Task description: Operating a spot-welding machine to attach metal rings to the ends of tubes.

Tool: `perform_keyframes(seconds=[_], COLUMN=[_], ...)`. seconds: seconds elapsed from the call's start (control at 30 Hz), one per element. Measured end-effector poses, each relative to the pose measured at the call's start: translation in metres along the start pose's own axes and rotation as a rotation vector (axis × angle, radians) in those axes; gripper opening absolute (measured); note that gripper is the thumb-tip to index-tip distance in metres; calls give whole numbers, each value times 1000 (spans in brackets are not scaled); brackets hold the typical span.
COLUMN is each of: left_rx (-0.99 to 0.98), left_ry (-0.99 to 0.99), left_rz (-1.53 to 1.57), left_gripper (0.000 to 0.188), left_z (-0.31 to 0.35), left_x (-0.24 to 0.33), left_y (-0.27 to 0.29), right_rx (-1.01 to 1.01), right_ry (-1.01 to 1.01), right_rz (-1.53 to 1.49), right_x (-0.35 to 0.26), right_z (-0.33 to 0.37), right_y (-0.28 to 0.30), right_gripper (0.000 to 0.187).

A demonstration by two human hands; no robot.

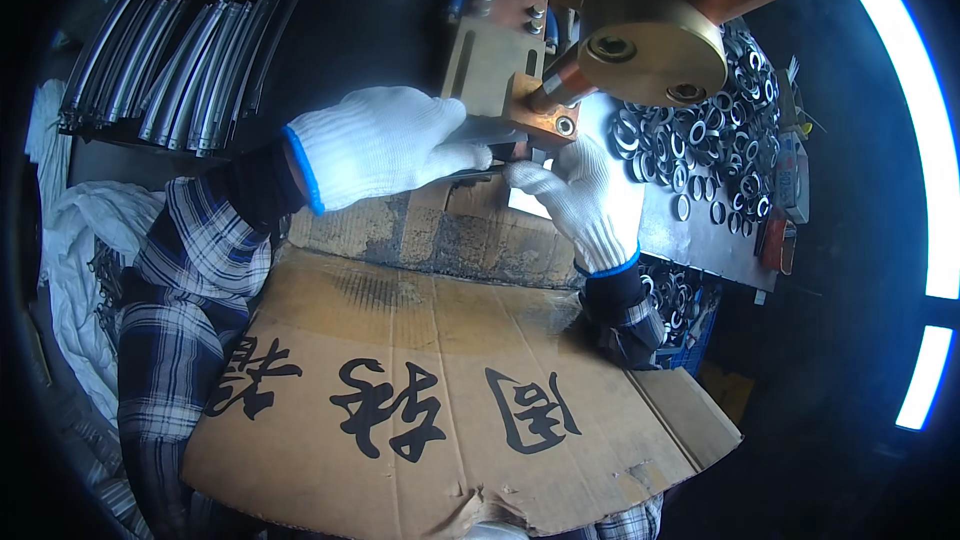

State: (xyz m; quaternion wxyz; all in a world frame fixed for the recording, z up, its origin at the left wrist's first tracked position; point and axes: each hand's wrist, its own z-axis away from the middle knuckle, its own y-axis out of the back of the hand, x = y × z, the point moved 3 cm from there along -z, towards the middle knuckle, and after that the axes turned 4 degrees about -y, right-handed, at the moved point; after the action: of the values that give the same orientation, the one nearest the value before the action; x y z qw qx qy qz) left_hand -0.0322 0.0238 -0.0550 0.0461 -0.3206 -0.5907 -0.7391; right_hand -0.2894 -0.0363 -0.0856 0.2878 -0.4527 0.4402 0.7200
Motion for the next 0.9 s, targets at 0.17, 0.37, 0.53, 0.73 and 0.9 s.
perform_keyframes(seconds=[0.17, 0.37, 0.53, 0.73, 0.9], left_rx=[125, 86, 205, 60, 297], left_ry=[-59, -44, -744, -242, -305], left_rz=[-53, -119, 165, -244, -420], left_gripper=[53, 48, 29, 36, 44], left_z=[6, 6, 25, 9, -2], left_x=[-8, 7, 26, 27, -1], left_y=[-15, -14, -22, -50, -82], right_rx=[16, 20, 28, 242, -35], right_ry=[117, 56, 170, 198, 158], right_rz=[71, -61, -3, -320, 77], right_x=[-9, -12, -20, 49, 60], right_z=[0, 2, -15, -21, 26], right_y=[0, 6, 4, 69, 31], right_gripper=[39, 38, 28, 51, 73])
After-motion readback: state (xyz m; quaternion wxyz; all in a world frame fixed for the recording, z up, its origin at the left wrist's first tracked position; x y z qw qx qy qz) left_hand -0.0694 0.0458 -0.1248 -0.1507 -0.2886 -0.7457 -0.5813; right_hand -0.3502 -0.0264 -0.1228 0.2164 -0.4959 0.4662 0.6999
